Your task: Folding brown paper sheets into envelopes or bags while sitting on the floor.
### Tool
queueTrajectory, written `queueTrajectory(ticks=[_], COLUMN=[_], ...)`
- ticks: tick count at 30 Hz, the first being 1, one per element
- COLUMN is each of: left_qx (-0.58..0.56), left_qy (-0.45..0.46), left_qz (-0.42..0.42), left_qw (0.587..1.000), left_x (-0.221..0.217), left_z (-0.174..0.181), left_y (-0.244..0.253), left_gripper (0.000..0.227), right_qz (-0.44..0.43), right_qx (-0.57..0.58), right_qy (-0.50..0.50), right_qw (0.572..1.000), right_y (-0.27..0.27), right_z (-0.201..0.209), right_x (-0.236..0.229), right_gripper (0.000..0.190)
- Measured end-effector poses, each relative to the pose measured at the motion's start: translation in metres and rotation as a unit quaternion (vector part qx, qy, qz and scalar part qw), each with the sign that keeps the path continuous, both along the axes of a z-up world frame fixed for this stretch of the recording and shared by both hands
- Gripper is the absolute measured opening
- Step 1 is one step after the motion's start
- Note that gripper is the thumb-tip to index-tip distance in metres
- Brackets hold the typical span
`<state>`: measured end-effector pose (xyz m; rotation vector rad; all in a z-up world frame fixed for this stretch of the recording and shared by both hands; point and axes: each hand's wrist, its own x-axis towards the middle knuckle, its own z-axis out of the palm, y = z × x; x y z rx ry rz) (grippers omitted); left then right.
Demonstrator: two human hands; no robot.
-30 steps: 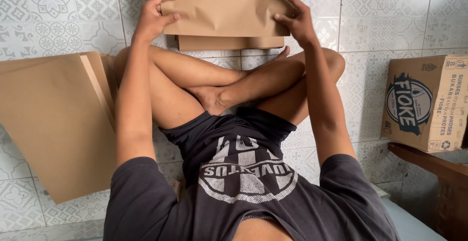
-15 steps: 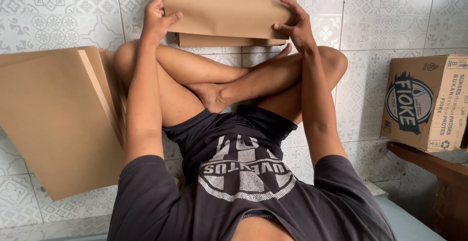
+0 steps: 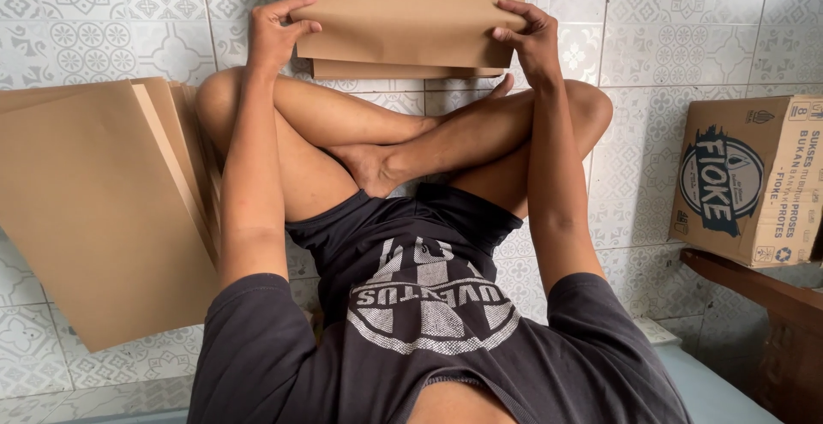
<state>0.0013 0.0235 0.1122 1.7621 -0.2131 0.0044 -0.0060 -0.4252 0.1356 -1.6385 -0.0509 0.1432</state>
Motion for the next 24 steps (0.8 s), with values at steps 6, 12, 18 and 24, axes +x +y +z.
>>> queueTrajectory(ticks=[6,12,18,24], left_qx=[-0.013,-0.064,-0.089,-0.102], left_qy=[0.017,0.025,0.038,0.066], left_qz=[0.053,0.049,0.015,0.007], left_qw=[0.998,0.996,0.995,0.993], left_x=[0.002,0.008,0.014,0.019], left_z=[-0.008,-0.027,-0.054,-0.069], left_y=[0.0,-0.002,-0.001,0.002], left_gripper=[0.021,0.014,0.02,0.021], right_qz=[0.002,0.003,-0.084,0.128], right_qx=[0.0,0.004,-0.434,-0.461], right_qy=[-0.002,-0.029,-0.218,-0.34], right_qw=[1.0,1.0,0.87,0.81], right_y=[-0.004,0.0,0.052,0.218], right_z=[-0.012,-0.018,-0.047,-0.029], right_x=[0.003,0.003,0.01,0.008], right_gripper=[0.022,0.027,0.055,0.06])
